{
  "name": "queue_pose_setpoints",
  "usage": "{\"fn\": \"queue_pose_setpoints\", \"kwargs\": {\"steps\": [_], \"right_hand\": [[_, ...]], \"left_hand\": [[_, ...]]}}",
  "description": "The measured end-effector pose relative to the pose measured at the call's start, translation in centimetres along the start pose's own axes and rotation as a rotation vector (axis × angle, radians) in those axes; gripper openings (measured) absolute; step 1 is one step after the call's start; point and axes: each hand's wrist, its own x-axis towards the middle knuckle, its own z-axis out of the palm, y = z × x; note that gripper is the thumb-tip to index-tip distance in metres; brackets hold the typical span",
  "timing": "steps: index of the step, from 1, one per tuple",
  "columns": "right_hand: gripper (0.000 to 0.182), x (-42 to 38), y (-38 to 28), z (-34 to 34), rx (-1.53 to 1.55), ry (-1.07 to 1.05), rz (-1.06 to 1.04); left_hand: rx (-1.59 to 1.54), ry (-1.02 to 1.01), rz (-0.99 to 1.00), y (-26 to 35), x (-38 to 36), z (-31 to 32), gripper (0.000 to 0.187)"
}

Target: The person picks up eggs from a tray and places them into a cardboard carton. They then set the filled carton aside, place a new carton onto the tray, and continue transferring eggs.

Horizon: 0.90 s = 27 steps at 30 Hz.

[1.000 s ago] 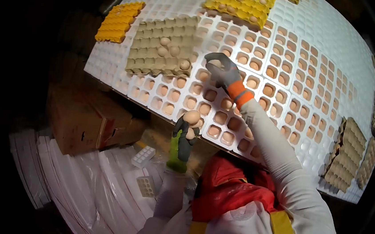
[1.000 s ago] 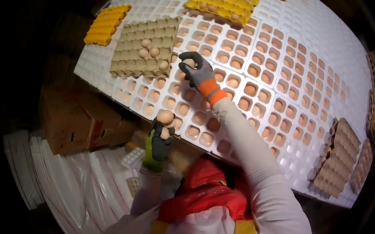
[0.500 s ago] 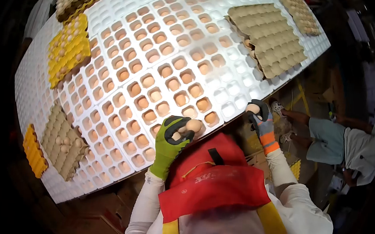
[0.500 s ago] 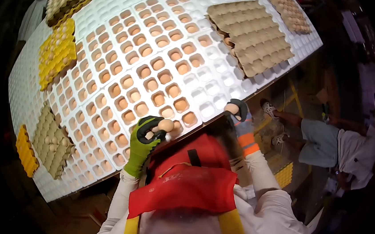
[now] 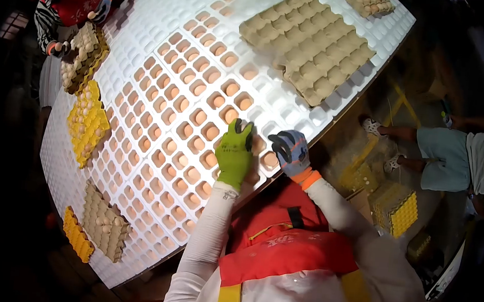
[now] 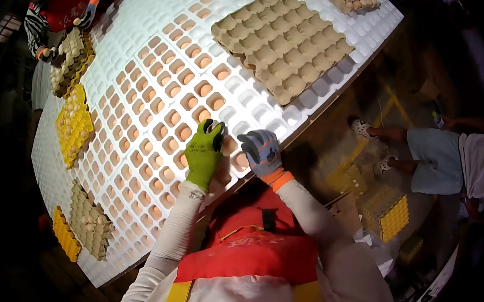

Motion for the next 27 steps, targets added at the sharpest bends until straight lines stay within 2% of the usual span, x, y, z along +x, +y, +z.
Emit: {"fn": "queue_pose_setpoints", "kwargs": {"steps": [3,4,6,8,9,10,12,13,14,16,17,18,20,21,22,24,26,27], "right_hand": [[0.033,0.8,-1.2,-3.1,0.262,0.129,0.145],[0.031,0.7,-0.8,-4.1,0.336,0.248,0.209],[0.027,1.7,1.5,-7.2,0.314,0.413,0.227],[0.024,2.9,5.1,-10.0,0.565,0.579,0.408],[0.025,3.6,7.2,-11.3,0.62,0.621,0.427],[0.026,4.3,9.4,-12.4,0.679,0.659,0.447],[0.029,5.8,12.8,-14.8,0.81,0.666,0.356],[0.035,6.3,13.7,-15.3,0.694,0.694,0.482],[0.038,6.5,14.9,-15.5,0.757,0.638,0.564],[0.044,7.3,18.0,-16.2,0.868,0.548,0.693],[0.052,8.2,18.5,-15.8,0.745,0.611,0.793],[0.053,9.3,19.4,-16.4,0.51,0.664,0.692],[0.056,12.0,21.1,-17.6,0.046,0.707,0.482],[0.062,13.4,21.5,-18.7,0.036,0.696,0.493],[0.065,13.9,22.8,-19.2,-0.068,0.543,0.493],[0.071,14.2,25.3,-20.0,-0.283,0.272,0.479],[0.068,14.3,23.1,-20.4,-0.546,0.363,0.382],[0.063,15.5,21.3,-21.8,-0.255,0.382,0.388]], "left_hand": [[-0.201,0.061,-0.111,1.0,0.1,-1.1,0.037],[-0.263,0.08,-0.134,1.3,0.5,-1.2,0.039],[-0.525,0.141,-0.238,3.6,2.3,-0.9,0.041],[-0.47,0.21,-0.105,4.6,4.4,1.1,0.045],[-0.357,0.206,-0.12,4.7,5.3,2.3,0.048],[-0.425,0.271,-0.204,4.5,5.8,3.8,0.047],[-0.265,0.353,-0.207,4.2,5.7,5.7,0.051],[-0.151,0.278,-0.21,3.9,5.4,6.0,0.051],[-0.044,0.204,-0.205,4.1,5.0,6.2,0.051],[0.014,0.236,-0.137,4.9,4.8,7.0,0.05],[0.034,0.274,-0.142,5.5,5.2,6.8,0.05],[0.054,0.308,-0.149,6.3,6.2,6.2,0.05],[-0.148,0.31,-0.206,8.3,8.2,5.5,0.048],[-0.261,0.236,-0.319,9.5,9.2,5.3,0.045],[-0.32,0.196,-0.311,10.9,10.1,4.9,0.049],[-0.249,0.133,-0.322,12.5,10.7,6.2,0.061],[-0.073,0.119,-0.326,15.3,11.3,7.3,0.073],[-0.173,0.173,-0.331,15.1,10.9,8.1,0.076]]}}
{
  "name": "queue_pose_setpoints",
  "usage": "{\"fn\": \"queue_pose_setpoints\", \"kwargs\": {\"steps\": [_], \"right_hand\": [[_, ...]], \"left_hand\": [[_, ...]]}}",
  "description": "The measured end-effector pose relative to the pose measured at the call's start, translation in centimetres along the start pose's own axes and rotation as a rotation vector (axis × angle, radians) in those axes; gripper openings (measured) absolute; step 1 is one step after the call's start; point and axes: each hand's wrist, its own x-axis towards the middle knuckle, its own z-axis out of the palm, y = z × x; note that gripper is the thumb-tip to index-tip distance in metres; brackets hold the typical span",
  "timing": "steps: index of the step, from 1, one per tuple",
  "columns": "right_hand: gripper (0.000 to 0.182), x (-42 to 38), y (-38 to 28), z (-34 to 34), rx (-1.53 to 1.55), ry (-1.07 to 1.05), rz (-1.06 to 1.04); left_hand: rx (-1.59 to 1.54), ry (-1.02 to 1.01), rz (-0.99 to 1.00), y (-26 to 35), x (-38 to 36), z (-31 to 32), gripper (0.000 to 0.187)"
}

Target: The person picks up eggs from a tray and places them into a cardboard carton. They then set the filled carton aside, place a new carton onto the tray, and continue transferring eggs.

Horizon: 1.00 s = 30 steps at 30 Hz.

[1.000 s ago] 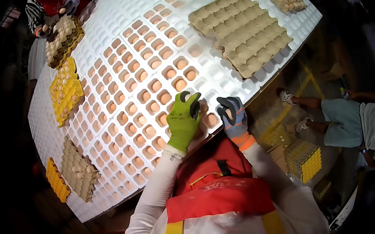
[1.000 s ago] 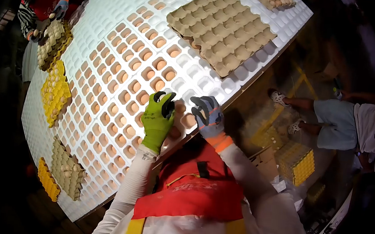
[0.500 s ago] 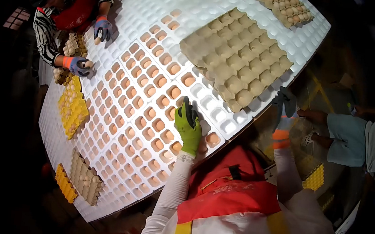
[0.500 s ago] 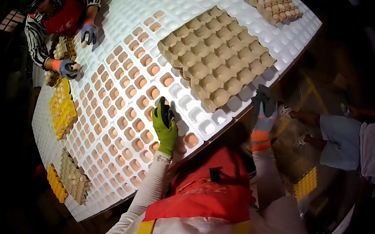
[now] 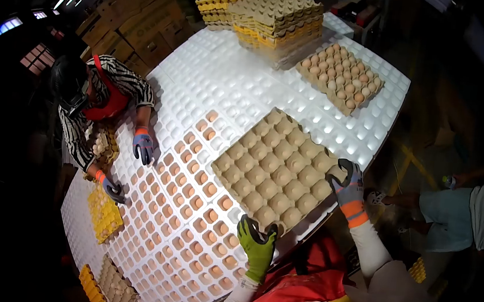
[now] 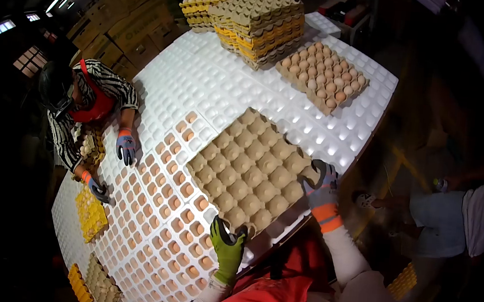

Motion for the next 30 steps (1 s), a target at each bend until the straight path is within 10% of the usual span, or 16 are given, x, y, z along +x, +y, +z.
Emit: {"fn": "queue_pose_setpoints", "kwargs": {"steps": [5,10,13,17,22,26,30], "right_hand": [[0.057,4.0,-6.6,-3.9,0.879,0.006,0.038],[0.065,2.8,-7.3,1.3,1.633,-0.156,0.891],[0.056,4.6,-12.0,5.5,1.777,-0.072,0.991],[0.05,19.6,-12.6,6.9,1.521,0.077,0.493],[0.047,50.3,-12.3,13.1,0.593,0.679,0.214],[0.047,61.2,-10.2,18.6,-0.177,0.267,0.232],[0.093,58.1,-11.4,19.2,0.02,0.047,0.488]], "left_hand": [[-0.814,0.106,-0.265,4.3,1.6,-0.7,0.069],[-0.815,0.202,-0.067,6.5,9.5,0.2,0.073],[-0.444,0.273,0.217,10.1,13.9,0.5,0.075],[-0.711,0.2,0.409,15.8,19.3,-2.7,0.072],[-0.616,0.133,0.265,8.3,18.0,-4.5,0.06],[-0.478,0.138,-0.106,2.3,12.1,-4.1,0.045],[-0.584,0.23,-0.315,-0.3,7.6,-3.8,0.043]]}}
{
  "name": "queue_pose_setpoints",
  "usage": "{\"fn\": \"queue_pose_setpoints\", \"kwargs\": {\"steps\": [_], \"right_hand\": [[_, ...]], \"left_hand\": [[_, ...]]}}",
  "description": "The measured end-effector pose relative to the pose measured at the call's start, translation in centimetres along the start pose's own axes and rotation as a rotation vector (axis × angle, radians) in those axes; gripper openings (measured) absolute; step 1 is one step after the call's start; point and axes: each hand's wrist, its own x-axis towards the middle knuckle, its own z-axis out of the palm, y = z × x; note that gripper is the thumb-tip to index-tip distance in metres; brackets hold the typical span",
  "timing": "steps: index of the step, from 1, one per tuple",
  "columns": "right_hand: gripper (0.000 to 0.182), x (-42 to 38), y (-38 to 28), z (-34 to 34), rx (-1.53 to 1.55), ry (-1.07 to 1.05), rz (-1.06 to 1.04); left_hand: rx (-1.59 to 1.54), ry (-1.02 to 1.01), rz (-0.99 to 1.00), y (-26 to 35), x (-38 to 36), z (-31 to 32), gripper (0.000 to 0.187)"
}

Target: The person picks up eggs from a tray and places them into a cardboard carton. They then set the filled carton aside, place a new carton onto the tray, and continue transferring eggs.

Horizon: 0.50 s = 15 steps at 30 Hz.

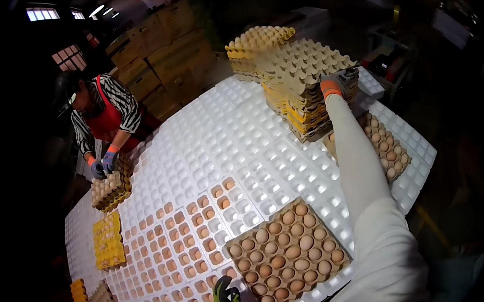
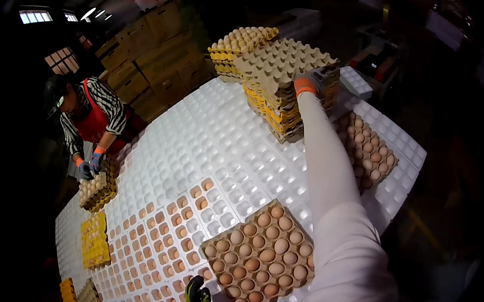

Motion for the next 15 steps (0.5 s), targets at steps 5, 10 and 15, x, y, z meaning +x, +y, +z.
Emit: {"fn": "queue_pose_setpoints", "kwargs": {"steps": [5,10,15], "right_hand": [[0.109,-1.9,1.9,-0.4,-0.298,0.343,-0.218],[0.051,2.1,8.3,0.0,-0.476,0.412,-0.693],[0.028,-31.2,22.5,-13.3,0.476,-0.503,-0.724]], "left_hand": [[0.18,0.089,-0.038,-0.7,-1.9,-1.1,0.036],[0.053,0.151,-0.14,-4.5,-3.0,-2.3,0.041],[0.166,0.088,-0.065,-3.9,-5.1,-2.6,0.041]]}}
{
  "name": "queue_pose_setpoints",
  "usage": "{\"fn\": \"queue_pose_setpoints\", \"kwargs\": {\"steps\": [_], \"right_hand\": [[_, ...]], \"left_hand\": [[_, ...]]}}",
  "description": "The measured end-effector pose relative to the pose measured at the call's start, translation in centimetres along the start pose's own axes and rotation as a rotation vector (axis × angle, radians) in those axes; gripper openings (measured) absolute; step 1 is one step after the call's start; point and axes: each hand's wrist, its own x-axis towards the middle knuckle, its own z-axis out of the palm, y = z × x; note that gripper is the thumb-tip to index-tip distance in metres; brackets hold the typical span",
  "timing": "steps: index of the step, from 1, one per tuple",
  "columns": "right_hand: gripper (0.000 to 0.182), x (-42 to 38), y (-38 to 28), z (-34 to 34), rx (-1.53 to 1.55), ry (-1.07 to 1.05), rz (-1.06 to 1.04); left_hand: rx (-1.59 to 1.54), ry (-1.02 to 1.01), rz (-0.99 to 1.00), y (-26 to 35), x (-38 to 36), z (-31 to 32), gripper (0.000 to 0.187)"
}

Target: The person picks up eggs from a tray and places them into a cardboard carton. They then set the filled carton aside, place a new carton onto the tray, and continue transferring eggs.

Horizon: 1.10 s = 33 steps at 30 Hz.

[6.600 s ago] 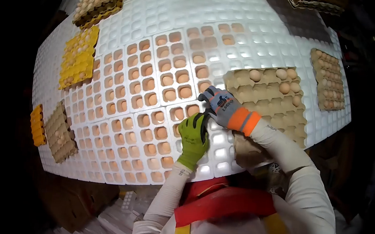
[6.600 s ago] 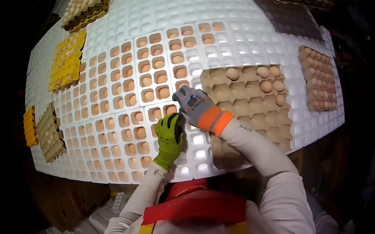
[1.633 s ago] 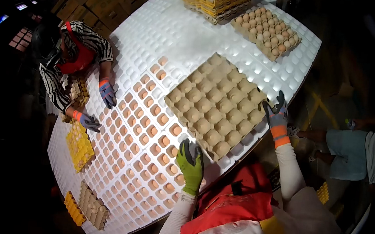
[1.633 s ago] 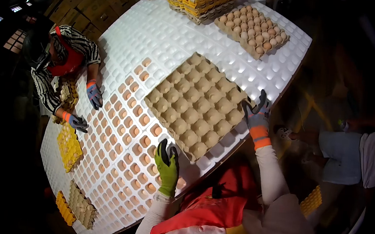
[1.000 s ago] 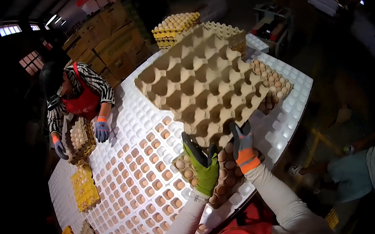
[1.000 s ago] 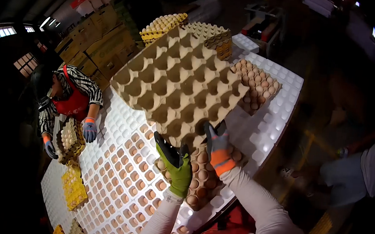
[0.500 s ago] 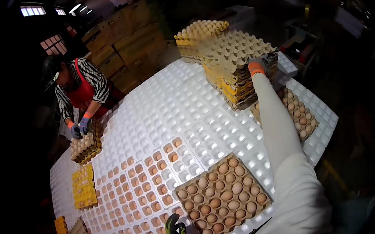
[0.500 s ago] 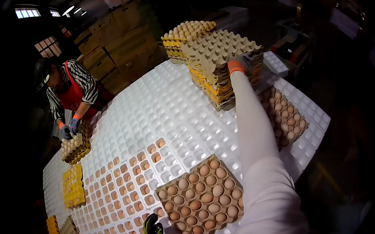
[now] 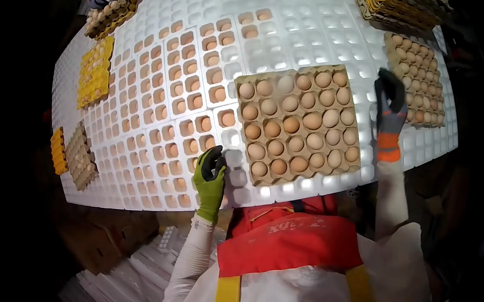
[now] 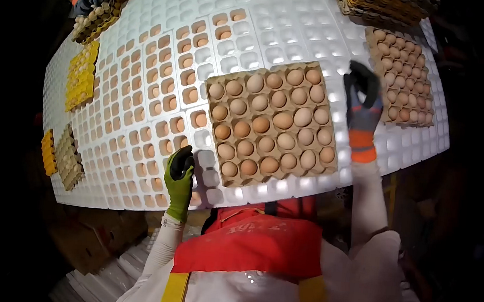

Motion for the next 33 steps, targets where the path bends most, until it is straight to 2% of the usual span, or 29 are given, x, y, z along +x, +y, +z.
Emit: {"fn": "queue_pose_setpoints", "kwargs": {"steps": [1,2,3,5,6,7,8,10,11,14,15,16,18,19,20,22,23,25,27,28,29,31,32,33], "right_hand": [[0.022,-4.9,-0.2,0.3,0.082,-0.109,0.177],[0.021,-8.7,-2.6,0.8,0.206,-0.225,0.253],[0.025,-11.5,-4.8,1.6,0.151,-0.344,0.256],[0.039,-13.4,-7.4,2.6,-0.351,-0.727,-0.217],[0.045,-13.8,-9.3,3.8,-0.568,-0.953,-0.272],[0.046,-15.7,-8.9,5.1,-0.661,-0.943,-0.381],[0.047,-17.2,-7.9,6.2,-0.755,-0.929,-0.494],[0.045,-17.0,-7.8,6.1,-0.595,-0.844,-0.476],[0.044,-17.1,-7.7,5.8,-0.511,-0.809,-0.467],[0.048,-16.0,-8.3,3.5,0.383,-0.734,0.322],[0.056,-14.8,-8.6,3.1,0.381,-0.697,0.2],[0.059,-14.7,-7.9,3.7,0.441,-0.685,0.265],[0.058,-13.1,-8.6,5.9,-0.145,-0.765,-0.186],[0.058,-12.8,-10.0,7.4,-0.525,-0.902,-0.232],[0.055,-13.1,-9.8,8.9,-0.654,-0.947,-0.291],[0.049,-13.9,-8.2,11.1,-0.921,-1.036,-0.4],[0.036,-13.5,-8.4,9.6,-0.725,-0.835,-0.429],[0.038,-12.3,-7.9,6.4,-0.093,-0.851,0.063],[0.047,-11.0,-6.7,4.0,0.505,-0.825,0.614],[0.047,-10.7,-6.7,3.4,0.663,-0.763,0.643],[0.048,-10.1,-8.3,3.6,0.574,-0.762,0.604],[0.043,-9.5,-8.7,6.3,0.014,-0.783,0.188],[0.035,-9.6,-8.1,8.2,-0.448,-0.749,-0.191],[0.033,-9.2,-9.1,10.5,-0.74,-0.903,-0.272]], "left_hand": [[0.041,-0.034,0.035,0.6,-0.5,0.2,0.04],[0.172,-0.134,0.081,2.2,-0.9,0.1,0.042],[0.265,-0.19,0.192,2.6,-1.3,0.4,0.043],[0.529,-0.295,0.433,4.0,-1.2,1.8,0.039],[0.703,-0.342,0.552,4.9,-1.1,2.5,0.034],[0.802,-0.358,0.627,3.5,-1.3,3.4,0.029],[0.85,-0.404,0.582,3.0,-1.9,3.9,0.028],[0.948,-0.482,0.497,2.5,-2.2,4.4,0.026],[0.873,-0.51,0.468,2.6,-1.8,3.9,0.028],[0.03,-0.31,0.133,3.1,-1.7,1.5,0.038],[-0.386,-0.261,-0.108,2.4,-1.6,1.1,0.028],[-0.273,-0.293,-0.001,1.6,-1.1,0.7,0.03],[-0.046,-0.348,0.213,0.6,0.8,0.5,0.033],[0.09,-0.379,0.243,2.6,1.2,1.5,0.037],[0.563,-0.334,0.417,4.8,1.8,2.3,0.037],[1.012,-0.431,0.51,3.9,3.0,4.7,0.031],[0.962,-0.431,0.498,3.8,3.2,4.8,0.031],[0.86,-0.429,0.468,3.5,3.3,4.9,0.031],[0.627,-0.362,0.41,3.9,2.7,4.1,0.034],[0.516,-0.347,0.382,3.9,2.2,3.5,0.036],[0.425,-0.389,0.26,3.5,1.8,3.0,0.04],[-0.013,-0.414,0.001,2.6,1.7,1.8,0.046],[-0.226,-0.415,-0.128,2.1,1.9,1.2,0.048],[-0.439,-0.413,-0.256,1.6,2.2,0.7,0.051]]}}
